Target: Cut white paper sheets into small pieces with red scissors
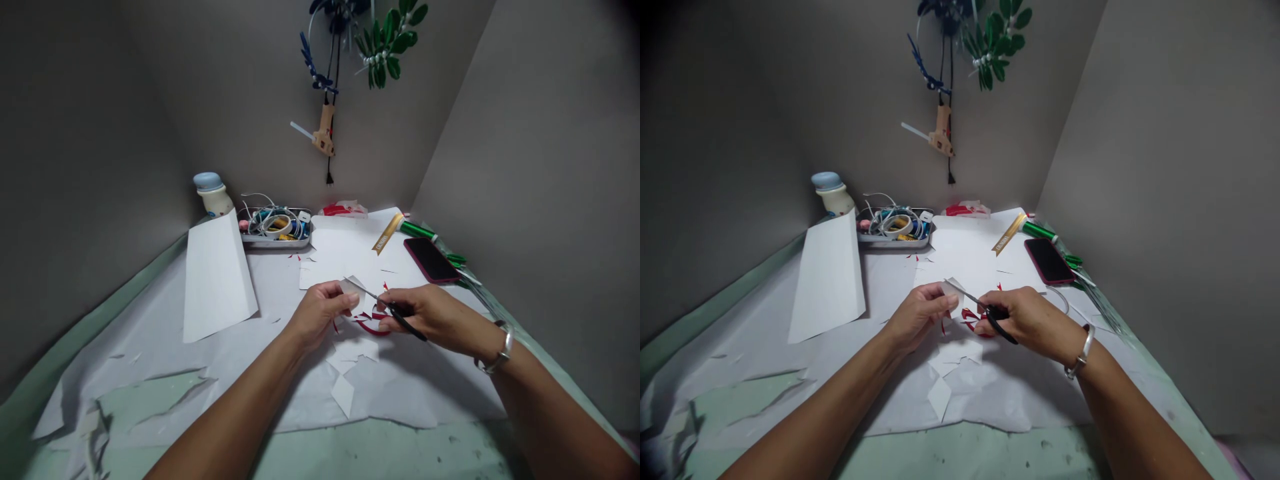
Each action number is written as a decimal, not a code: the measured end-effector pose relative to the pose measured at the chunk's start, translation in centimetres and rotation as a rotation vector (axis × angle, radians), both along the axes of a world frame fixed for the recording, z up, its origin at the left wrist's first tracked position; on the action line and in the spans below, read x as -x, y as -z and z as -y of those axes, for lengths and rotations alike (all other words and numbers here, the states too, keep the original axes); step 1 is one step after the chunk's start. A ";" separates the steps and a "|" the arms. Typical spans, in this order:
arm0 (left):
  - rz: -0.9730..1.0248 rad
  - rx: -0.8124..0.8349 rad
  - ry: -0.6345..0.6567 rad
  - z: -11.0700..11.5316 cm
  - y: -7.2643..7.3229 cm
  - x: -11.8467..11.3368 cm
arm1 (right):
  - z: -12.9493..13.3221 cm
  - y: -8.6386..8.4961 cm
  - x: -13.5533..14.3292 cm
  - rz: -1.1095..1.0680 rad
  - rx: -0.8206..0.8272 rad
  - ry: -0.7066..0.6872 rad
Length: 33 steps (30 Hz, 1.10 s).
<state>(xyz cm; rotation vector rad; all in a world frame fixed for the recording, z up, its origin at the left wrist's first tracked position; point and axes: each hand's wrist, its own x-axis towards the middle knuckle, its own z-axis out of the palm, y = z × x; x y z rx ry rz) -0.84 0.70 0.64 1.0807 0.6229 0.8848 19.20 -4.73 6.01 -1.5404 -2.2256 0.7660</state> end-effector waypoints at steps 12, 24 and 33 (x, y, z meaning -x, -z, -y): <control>-0.070 0.005 -0.001 -0.3 0.4 0.2 | -0.9 0.5 -0.8 -0.091 0.008 0.135; -0.327 -0.157 0.067 -0.1 0.9 0.2 | -1.3 2.4 2.2 -0.424 0.077 0.204; -0.398 -0.217 0.056 0.0 1.5 -0.1 | -1.5 3.7 2.4 -0.323 0.055 0.205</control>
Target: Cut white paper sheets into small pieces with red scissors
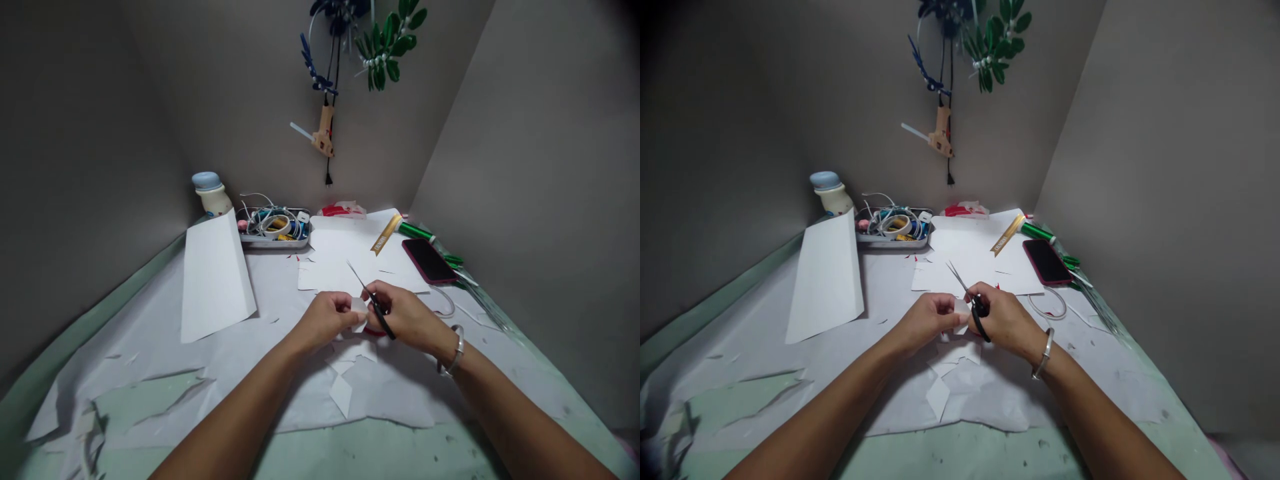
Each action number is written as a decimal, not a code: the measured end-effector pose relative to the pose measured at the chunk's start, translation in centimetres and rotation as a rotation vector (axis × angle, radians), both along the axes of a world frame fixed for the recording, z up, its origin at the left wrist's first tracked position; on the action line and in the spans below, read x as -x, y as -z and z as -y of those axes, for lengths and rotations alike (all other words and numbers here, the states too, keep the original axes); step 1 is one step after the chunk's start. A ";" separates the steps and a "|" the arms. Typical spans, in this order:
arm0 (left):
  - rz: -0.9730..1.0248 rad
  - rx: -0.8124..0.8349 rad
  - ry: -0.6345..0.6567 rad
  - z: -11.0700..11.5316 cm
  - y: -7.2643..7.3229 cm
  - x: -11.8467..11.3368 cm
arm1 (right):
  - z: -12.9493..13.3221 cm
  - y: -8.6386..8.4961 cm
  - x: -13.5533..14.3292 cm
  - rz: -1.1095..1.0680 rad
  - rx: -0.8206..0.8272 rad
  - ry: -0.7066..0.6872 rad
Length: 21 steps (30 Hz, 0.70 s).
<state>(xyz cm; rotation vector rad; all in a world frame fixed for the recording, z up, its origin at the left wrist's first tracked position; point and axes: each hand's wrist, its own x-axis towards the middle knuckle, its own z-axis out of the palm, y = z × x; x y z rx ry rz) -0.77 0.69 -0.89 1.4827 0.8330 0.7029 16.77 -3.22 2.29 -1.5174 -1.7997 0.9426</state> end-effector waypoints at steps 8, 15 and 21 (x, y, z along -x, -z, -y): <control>0.242 0.142 -0.057 0.8 -1.3 -0.6 | 0.2 -0.9 0.8 -0.286 -0.033 0.111; 0.213 0.116 -0.135 0.8 -1.6 -0.8 | 0.3 -0.9 1.2 -0.407 -0.016 0.143; 0.096 0.073 -0.064 0.4 -1.5 -0.3 | 0.3 -1.1 0.4 -0.339 0.006 0.112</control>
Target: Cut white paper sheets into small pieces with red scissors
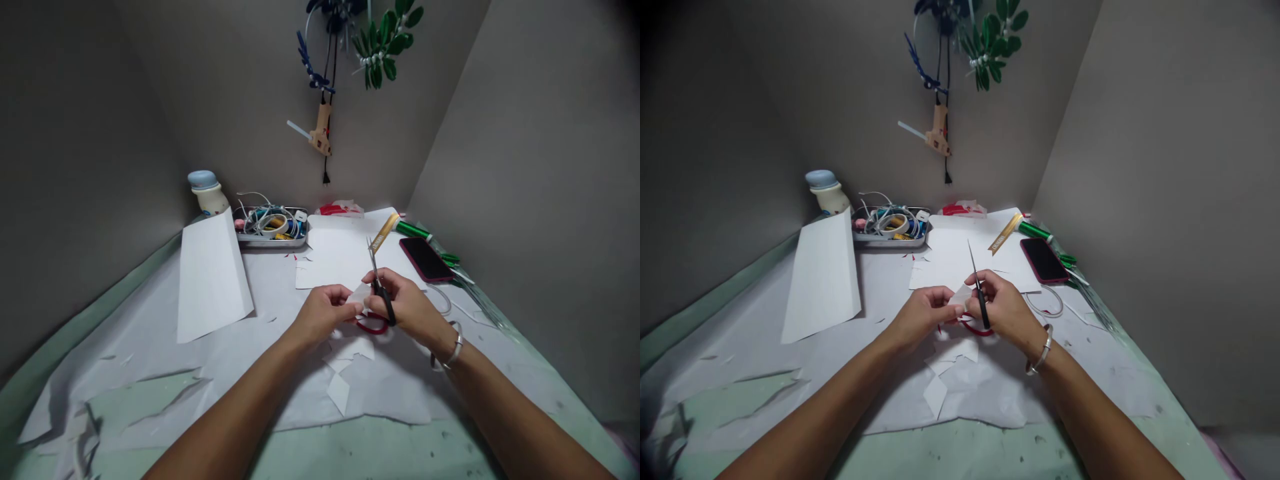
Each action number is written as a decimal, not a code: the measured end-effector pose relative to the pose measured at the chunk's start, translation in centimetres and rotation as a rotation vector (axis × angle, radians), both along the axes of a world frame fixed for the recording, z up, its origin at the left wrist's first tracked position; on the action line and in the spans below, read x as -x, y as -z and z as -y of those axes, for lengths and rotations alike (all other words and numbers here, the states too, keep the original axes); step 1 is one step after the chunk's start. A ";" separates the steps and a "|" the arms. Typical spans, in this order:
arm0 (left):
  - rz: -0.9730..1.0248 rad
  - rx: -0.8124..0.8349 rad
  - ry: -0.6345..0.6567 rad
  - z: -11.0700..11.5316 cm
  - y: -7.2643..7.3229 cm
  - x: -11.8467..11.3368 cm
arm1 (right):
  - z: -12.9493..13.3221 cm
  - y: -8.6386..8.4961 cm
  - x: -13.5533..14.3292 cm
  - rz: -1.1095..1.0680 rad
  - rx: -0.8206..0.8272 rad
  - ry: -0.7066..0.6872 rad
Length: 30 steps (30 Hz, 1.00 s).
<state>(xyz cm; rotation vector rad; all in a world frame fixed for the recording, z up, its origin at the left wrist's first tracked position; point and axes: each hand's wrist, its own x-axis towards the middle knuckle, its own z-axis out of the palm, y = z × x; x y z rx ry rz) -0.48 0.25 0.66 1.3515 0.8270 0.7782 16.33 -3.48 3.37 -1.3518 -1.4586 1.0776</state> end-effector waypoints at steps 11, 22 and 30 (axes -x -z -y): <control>0.306 0.176 0.003 0.4 0.6 -0.7 | 0.0 0.8 1.7 -0.130 -0.094 0.219; 0.230 0.101 -0.114 0.3 0.4 -0.7 | 0.2 0.4 1.9 -0.127 -0.095 0.202; 0.382 0.149 -0.025 0.8 0.8 -1.0 | 0.4 1.0 2.4 -0.164 -0.132 0.325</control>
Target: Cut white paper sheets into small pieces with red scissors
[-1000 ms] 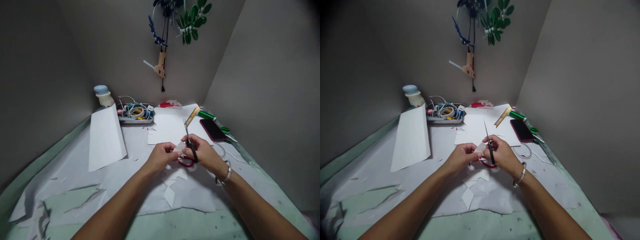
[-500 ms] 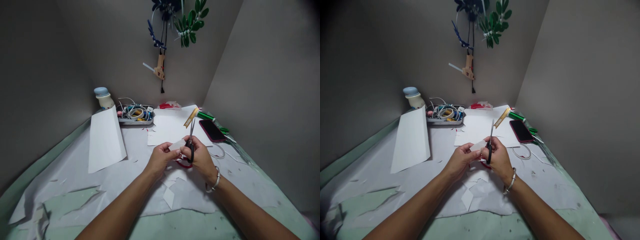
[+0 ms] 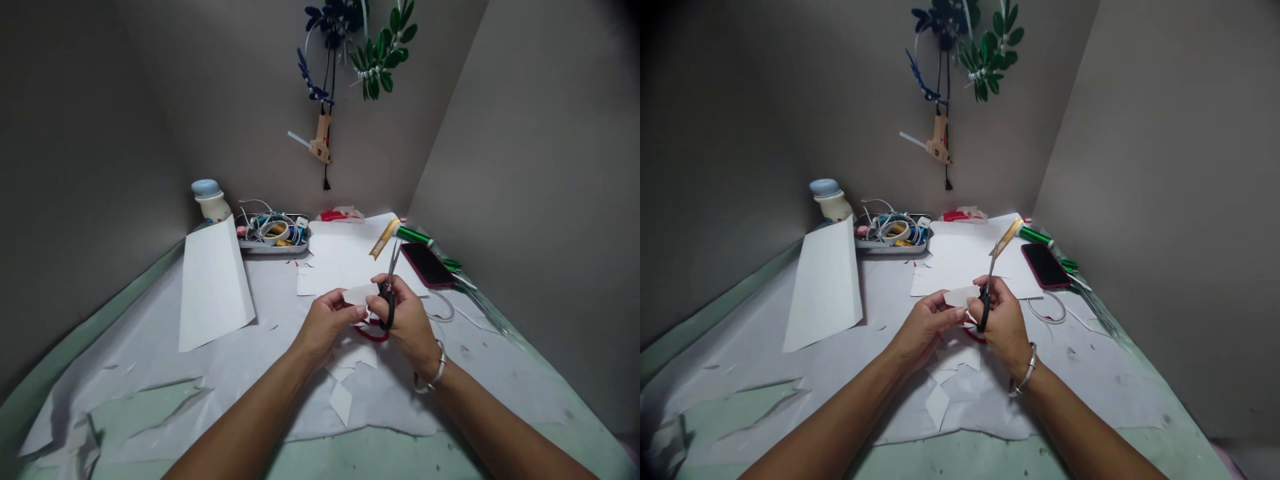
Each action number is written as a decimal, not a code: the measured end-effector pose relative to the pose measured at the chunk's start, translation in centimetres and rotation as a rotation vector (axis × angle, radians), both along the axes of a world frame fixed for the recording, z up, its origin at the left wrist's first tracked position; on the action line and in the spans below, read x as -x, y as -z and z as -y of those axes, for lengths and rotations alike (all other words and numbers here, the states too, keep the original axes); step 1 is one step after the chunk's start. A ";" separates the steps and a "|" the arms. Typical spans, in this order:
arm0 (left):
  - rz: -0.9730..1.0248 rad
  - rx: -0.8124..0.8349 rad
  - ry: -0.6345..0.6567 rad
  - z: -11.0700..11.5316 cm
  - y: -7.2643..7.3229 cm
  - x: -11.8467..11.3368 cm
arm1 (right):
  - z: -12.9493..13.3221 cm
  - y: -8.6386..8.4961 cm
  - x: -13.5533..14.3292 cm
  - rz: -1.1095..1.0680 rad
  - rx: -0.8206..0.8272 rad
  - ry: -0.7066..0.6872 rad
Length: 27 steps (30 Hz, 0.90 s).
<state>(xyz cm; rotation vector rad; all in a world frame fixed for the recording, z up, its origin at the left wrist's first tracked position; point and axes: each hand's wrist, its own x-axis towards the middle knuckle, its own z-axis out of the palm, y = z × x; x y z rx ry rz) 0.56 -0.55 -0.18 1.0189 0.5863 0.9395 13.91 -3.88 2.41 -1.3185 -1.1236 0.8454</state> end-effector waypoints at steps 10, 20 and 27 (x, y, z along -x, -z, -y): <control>-0.031 0.007 -0.050 -0.1 0.3 0.0 | 0.1 0.5 0.3 -0.075 -0.002 -0.014; 0.115 0.072 0.003 0.3 -0.1 -0.4 | 0.2 1.1 0.7 -0.080 -0.021 0.031; -0.009 0.017 -0.095 0.0 0.3 -0.2 | 0.2 0.8 0.6 -0.073 -0.015 -0.021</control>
